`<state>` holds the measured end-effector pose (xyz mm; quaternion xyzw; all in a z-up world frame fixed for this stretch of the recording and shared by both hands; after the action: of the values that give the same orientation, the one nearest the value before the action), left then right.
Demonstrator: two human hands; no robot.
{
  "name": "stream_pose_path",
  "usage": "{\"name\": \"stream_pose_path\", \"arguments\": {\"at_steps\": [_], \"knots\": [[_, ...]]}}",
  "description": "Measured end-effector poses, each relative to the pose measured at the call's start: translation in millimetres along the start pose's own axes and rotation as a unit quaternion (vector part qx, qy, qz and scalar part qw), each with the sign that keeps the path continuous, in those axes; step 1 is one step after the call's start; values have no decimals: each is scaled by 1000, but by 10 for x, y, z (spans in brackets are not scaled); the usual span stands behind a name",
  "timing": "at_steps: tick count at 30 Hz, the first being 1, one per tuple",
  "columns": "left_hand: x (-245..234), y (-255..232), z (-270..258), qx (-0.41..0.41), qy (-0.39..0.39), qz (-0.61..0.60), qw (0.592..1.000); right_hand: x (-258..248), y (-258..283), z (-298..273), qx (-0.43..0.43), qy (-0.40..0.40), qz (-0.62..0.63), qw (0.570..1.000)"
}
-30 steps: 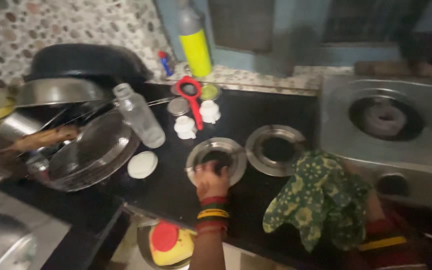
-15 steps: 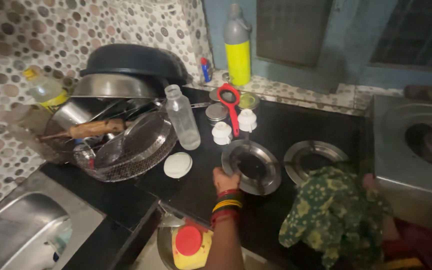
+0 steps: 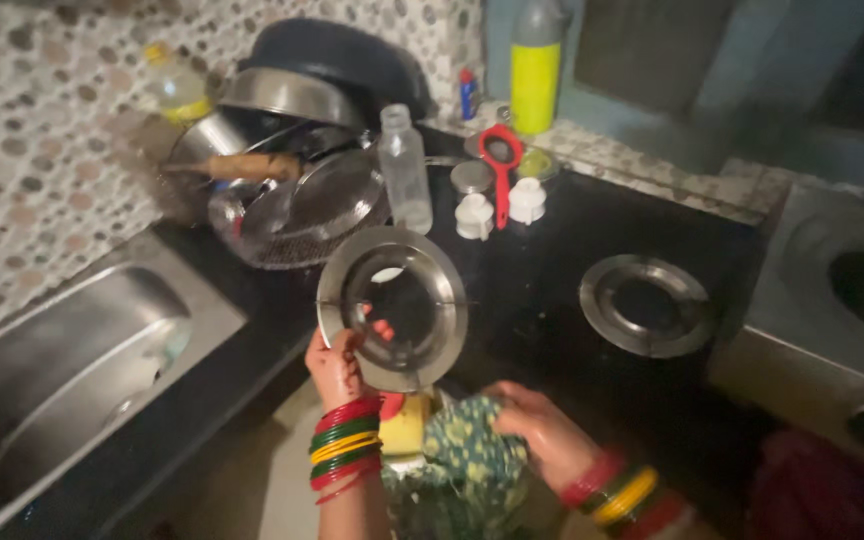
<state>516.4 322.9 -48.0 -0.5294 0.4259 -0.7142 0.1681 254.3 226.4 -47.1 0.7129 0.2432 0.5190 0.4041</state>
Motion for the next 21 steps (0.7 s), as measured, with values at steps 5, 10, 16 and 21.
{"name": "stream_pose_path", "arguments": {"at_steps": [5, 10, 16, 21], "knots": [[-425, -292, -740, 31, -86, 6, 996, 224, 35, -123, -21, -1, -134, 991], [-834, -424, -1409, 29, -173, 53, 983, 134, 218, -366, -87, 0, -182, 979], [-822, -672, -2248, -7, -182, -17, 983, 121, 204, -954, -21, 165, 326, 931], [-744, -921, -2539, 39, -195, -45, 979, 287, -272, -896, -177, 263, -277, 907]]}}
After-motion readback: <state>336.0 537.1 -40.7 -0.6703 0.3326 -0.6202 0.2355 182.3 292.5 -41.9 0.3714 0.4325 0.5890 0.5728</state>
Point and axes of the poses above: each hand's wrist, its own z-axis towards the middle knuckle, its own x-axis out of the palm, y = z × x, the point moved 5 cm from there along z, towards the middle knuckle, and after that the axes turned 5 degrees about z, right-handed, at the moved point
